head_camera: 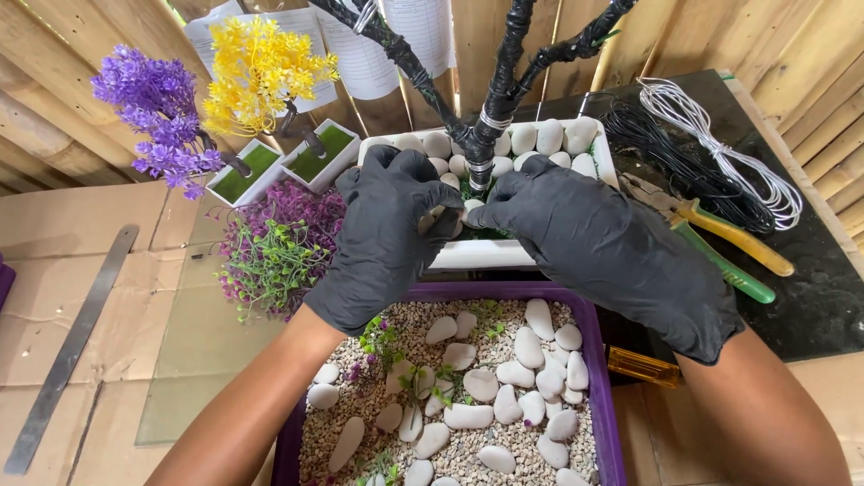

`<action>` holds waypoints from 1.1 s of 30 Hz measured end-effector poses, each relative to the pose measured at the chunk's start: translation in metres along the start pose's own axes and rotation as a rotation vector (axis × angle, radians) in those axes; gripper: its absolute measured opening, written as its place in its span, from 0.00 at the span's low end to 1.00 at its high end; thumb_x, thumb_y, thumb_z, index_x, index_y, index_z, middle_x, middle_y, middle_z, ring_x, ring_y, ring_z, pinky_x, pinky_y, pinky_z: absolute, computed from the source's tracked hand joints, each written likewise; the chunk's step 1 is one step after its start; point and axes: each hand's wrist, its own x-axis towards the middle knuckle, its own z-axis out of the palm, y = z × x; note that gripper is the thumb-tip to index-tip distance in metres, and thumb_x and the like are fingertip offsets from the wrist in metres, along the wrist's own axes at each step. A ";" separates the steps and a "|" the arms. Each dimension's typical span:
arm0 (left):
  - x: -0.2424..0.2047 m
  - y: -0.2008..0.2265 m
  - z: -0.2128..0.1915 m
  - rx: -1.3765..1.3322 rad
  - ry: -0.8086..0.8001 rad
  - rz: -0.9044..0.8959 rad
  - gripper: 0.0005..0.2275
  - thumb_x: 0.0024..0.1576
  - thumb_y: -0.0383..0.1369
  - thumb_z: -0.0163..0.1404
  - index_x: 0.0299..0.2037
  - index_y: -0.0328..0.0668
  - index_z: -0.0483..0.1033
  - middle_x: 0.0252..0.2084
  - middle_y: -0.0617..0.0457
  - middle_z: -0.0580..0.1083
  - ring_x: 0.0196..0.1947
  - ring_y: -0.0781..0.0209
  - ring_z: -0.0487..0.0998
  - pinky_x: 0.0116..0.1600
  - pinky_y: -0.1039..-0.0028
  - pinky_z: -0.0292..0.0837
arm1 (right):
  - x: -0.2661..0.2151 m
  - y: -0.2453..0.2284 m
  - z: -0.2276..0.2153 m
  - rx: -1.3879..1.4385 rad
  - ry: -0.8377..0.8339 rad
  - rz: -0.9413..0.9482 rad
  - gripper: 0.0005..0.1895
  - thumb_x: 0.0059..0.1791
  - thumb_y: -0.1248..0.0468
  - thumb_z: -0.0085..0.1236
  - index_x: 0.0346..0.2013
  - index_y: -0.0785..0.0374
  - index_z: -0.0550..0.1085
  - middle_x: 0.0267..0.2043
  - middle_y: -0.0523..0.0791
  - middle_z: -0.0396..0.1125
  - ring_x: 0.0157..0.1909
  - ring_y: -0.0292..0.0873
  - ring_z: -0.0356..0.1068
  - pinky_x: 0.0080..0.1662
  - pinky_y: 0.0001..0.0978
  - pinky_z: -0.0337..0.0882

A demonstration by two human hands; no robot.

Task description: The person arranges white stones and small artificial plants within a purple tray and a white rectangular pot containing a black tree trunk. They carefully place the stones around the base of the tree and among the greenery to create a decorative miniature landscape.

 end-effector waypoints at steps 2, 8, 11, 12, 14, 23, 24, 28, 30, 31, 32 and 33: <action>0.000 0.000 -0.003 0.043 -0.023 0.038 0.07 0.49 0.28 0.57 0.27 0.60 0.81 0.36 0.58 0.71 0.42 0.42 0.65 0.38 0.57 0.63 | 0.003 -0.008 -0.005 0.068 -0.010 -0.021 0.27 0.47 0.71 0.43 0.56 0.48 0.79 0.39 0.44 0.71 0.43 0.52 0.70 0.45 0.52 0.68; 0.002 -0.003 -0.002 0.123 -0.016 0.066 0.05 0.44 0.30 0.57 0.20 0.56 0.78 0.32 0.59 0.70 0.38 0.42 0.65 0.33 0.55 0.59 | 0.009 -0.017 -0.007 0.055 0.048 -0.067 0.25 0.49 0.74 0.43 0.53 0.51 0.80 0.44 0.46 0.70 0.47 0.54 0.69 0.44 0.50 0.70; 0.005 0.001 -0.010 0.101 -0.064 0.034 0.06 0.47 0.33 0.62 0.21 0.57 0.79 0.34 0.61 0.71 0.43 0.41 0.66 0.34 0.50 0.58 | 0.011 -0.017 -0.006 0.077 0.073 -0.126 0.26 0.45 0.76 0.42 0.50 0.55 0.81 0.45 0.46 0.74 0.46 0.54 0.70 0.50 0.48 0.67; 0.005 0.000 -0.011 0.099 -0.065 0.032 0.06 0.47 0.33 0.62 0.21 0.57 0.79 0.34 0.61 0.71 0.43 0.41 0.66 0.34 0.50 0.58 | 0.009 -0.012 -0.003 0.078 0.071 -0.125 0.26 0.45 0.76 0.42 0.50 0.55 0.81 0.45 0.46 0.74 0.46 0.54 0.70 0.50 0.48 0.67; 0.008 -0.001 -0.011 0.125 -0.099 -0.017 0.05 0.45 0.37 0.64 0.20 0.60 0.81 0.37 0.63 0.72 0.43 0.44 0.66 0.46 0.50 0.54 | 0.005 -0.002 0.004 0.001 0.082 -0.143 0.26 0.49 0.72 0.42 0.58 0.55 0.77 0.59 0.51 0.71 0.58 0.59 0.69 0.60 0.56 0.65; 0.010 0.000 -0.019 0.076 -0.089 0.086 0.02 0.50 0.37 0.63 0.29 0.64 0.84 0.39 0.59 0.74 0.39 0.44 0.66 0.43 0.53 0.54 | 0.010 -0.009 -0.007 0.112 0.078 -0.192 0.22 0.45 0.75 0.49 0.51 0.60 0.80 0.52 0.50 0.74 0.52 0.55 0.74 0.52 0.52 0.71; 0.009 -0.002 -0.016 0.076 -0.086 0.087 0.02 0.50 0.37 0.63 0.29 0.64 0.84 0.39 0.59 0.74 0.39 0.44 0.66 0.43 0.53 0.54 | 0.008 -0.007 -0.006 0.110 0.078 -0.193 0.22 0.45 0.75 0.49 0.51 0.60 0.80 0.52 0.50 0.74 0.52 0.55 0.74 0.52 0.52 0.71; 0.009 0.000 -0.020 -0.003 -0.096 0.105 0.11 0.47 0.30 0.62 0.39 0.57 0.84 0.53 0.51 0.74 0.48 0.38 0.68 0.46 0.51 0.62 | 0.007 -0.007 -0.005 0.151 0.093 -0.155 0.20 0.48 0.71 0.47 0.52 0.59 0.80 0.55 0.49 0.74 0.54 0.53 0.73 0.55 0.46 0.71; 0.010 0.002 -0.023 -0.071 -0.121 0.112 0.10 0.49 0.27 0.61 0.39 0.55 0.83 0.58 0.53 0.73 0.50 0.39 0.67 0.51 0.53 0.63 | 0.007 -0.008 -0.008 0.122 0.080 -0.150 0.23 0.46 0.73 0.47 0.52 0.59 0.80 0.54 0.49 0.74 0.52 0.54 0.74 0.51 0.48 0.73; 0.009 0.001 -0.023 -0.093 -0.121 0.124 0.11 0.50 0.27 0.61 0.41 0.56 0.83 0.59 0.52 0.72 0.51 0.39 0.67 0.52 0.52 0.63 | 0.007 -0.008 -0.009 0.124 0.095 -0.145 0.27 0.44 0.76 0.45 0.53 0.56 0.80 0.55 0.49 0.74 0.53 0.54 0.74 0.53 0.49 0.72; 0.009 -0.001 -0.022 -0.114 -0.122 0.137 0.11 0.51 0.27 0.60 0.42 0.57 0.84 0.59 0.51 0.72 0.52 0.38 0.67 0.54 0.52 0.63 | 0.007 -0.007 -0.010 0.126 0.110 -0.140 0.32 0.42 0.80 0.44 0.55 0.54 0.79 0.56 0.49 0.74 0.55 0.55 0.73 0.56 0.50 0.71; 0.008 -0.002 -0.022 -0.115 -0.121 0.136 0.11 0.51 0.27 0.60 0.42 0.57 0.84 0.59 0.51 0.72 0.52 0.38 0.67 0.54 0.52 0.63 | 0.005 -0.008 -0.013 0.126 0.109 -0.140 0.32 0.42 0.80 0.44 0.55 0.54 0.79 0.56 0.49 0.74 0.55 0.55 0.73 0.56 0.50 0.71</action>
